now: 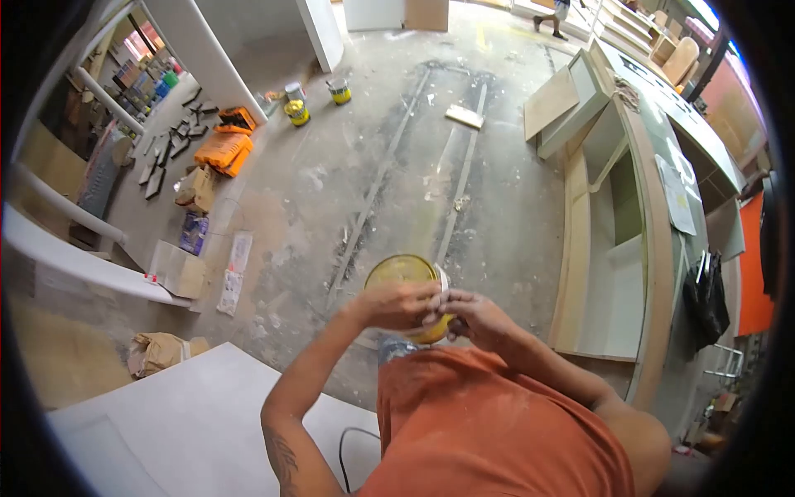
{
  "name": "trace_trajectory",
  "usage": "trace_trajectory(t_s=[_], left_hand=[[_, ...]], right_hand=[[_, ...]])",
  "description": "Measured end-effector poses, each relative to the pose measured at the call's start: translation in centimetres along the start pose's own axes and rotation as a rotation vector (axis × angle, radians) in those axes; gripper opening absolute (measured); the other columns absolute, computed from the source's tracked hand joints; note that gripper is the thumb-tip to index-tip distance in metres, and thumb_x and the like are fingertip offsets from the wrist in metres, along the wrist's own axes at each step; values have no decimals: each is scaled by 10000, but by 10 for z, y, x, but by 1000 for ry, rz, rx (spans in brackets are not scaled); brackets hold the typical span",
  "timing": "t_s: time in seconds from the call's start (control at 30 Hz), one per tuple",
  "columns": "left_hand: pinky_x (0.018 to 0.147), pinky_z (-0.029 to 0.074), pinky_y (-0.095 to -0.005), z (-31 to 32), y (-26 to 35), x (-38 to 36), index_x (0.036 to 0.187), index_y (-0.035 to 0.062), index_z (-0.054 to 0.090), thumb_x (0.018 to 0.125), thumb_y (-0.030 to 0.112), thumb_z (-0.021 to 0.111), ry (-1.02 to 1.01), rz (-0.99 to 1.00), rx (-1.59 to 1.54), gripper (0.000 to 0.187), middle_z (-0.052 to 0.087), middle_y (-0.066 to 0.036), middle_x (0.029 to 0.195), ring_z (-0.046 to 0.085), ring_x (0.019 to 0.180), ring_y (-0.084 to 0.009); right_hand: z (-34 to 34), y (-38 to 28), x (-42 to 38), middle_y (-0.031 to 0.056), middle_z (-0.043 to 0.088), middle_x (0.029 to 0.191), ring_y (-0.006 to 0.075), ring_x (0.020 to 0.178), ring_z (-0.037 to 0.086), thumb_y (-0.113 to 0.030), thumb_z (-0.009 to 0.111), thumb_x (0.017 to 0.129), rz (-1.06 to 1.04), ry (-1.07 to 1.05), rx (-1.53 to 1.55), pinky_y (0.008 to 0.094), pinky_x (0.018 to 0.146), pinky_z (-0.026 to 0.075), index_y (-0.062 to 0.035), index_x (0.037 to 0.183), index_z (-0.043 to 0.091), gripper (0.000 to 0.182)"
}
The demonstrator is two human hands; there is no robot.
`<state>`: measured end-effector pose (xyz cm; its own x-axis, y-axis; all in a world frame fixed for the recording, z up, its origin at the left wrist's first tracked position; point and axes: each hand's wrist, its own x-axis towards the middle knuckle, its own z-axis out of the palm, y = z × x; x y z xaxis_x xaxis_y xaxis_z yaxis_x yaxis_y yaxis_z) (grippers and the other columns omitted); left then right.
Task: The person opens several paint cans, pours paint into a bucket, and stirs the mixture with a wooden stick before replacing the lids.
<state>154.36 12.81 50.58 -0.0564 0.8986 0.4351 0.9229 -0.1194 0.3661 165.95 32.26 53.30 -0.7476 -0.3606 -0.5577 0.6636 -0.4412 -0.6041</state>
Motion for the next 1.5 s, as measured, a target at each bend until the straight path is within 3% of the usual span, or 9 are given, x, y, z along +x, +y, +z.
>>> trace_trajectory(t_s=[0.27, 0.43, 0.67, 0.87, 0.93, 1.07, 1.2, 1.33, 1.5], left_hand=[[690, 574, -342, -56, -197, 16, 942, 64, 628, 831, 230, 717, 150, 46, -132, 219, 615, -73, 1051, 678, 861, -229], [660, 581, -341, -109, -296, 41, 979, 124, 635, 808, 236, 746, -10, 60, -257, 233, 608, -34, 1096, 681, 847, -218], [757, 544, -390, -173, -482, 63, 885, 91, 628, 762, 211, 756, -91, -47, -247, 215, 607, -70, 974, 643, 882, -265], [691, 495, -422, -250, -603, 97, 799, 45, 532, 790, 182, 719, -158, -235, -194, 232, 554, -104, 775, 590, 771, -297], [687, 495, -423, -270, -639, 114, 829, 38, 539, 820, 188, 701, -66, -141, -121, 220, 555, -118, 797, 590, 772, -304], [744, 485, -410, -282, -704, 119, 866, 16, 552, 884, 218, 672, -49, -340, -201, 236, 551, -128, 826, 582, 834, -318], [790, 468, -423, -307, -764, 124, 937, -9, 560, 968, 284, 598, -78, -778, -415, 297, 586, -171, 897, 583, 894, -354], [794, 465, -427, -306, -847, 114, 996, -12, 550, 994, 315, 561, 56, -860, -525, 328, 600, -195, 925, 583, 903, -386], [745, 448, -342, -326, -981, 99, 1048, 12, 533, 1018, 314, 533, 140, -965, -711, 303, 545, -108, 833, 535, 783, -208]], right_hand=[[19, -121, 148, 101, 711, 914, 94, 565, 573, -54, 484, 963, -144, 163, 122, 223, 512, 480, -22, 1017, 616, 146], [17, -177, 214, 92, 708, 915, 58, 503, 495, -46, 472, 968, -173, 257, 185, 215, 514, 472, -28, 1023, 615, 155], [-5, -295, 352, 86, 696, 937, 127, 808, 660, -67, 494, 973, -159, 161, 245, 236, 615, 515, -30, 1060, 628, 163], [-12, -422, 445, 50, 692, 912, 66, 697, 592, -74, 487, 983, -136, 181, 177, 223, 592, 469, -60, 1055, 630, 161], [-23, -462, 475, 36, 691, 908, 38, 610, 507, -79, 481, 985, -75, 178, 160, 209, 573, 440, -62, 1039, 629, 158], [-46, -522, 528, 9, 632, 789, 35, 472, 386, -78, 494, 970, -31, 137, 166, 210, 548, 440, -47, 1028, 625, 146], [-59, -564, 577, 13, 592, 739, 41, 421, 340, -63, 482, 969, 64, 216, 224, 213, 498, 437, -38, 1021, 623, 152], [-76, -622, 640, 23, 592, 737, 48, 401, 323, -59, 478, 967, 73, 278, 196, 220, 473, 443, -33, 1022, 617, 151], [-111, -705, 734, 24, 584, 733, 48, 403, 334, -57, 475, 967, 67, 322, 137, 218, 468, 446, -25, 1021, 616, 154]])
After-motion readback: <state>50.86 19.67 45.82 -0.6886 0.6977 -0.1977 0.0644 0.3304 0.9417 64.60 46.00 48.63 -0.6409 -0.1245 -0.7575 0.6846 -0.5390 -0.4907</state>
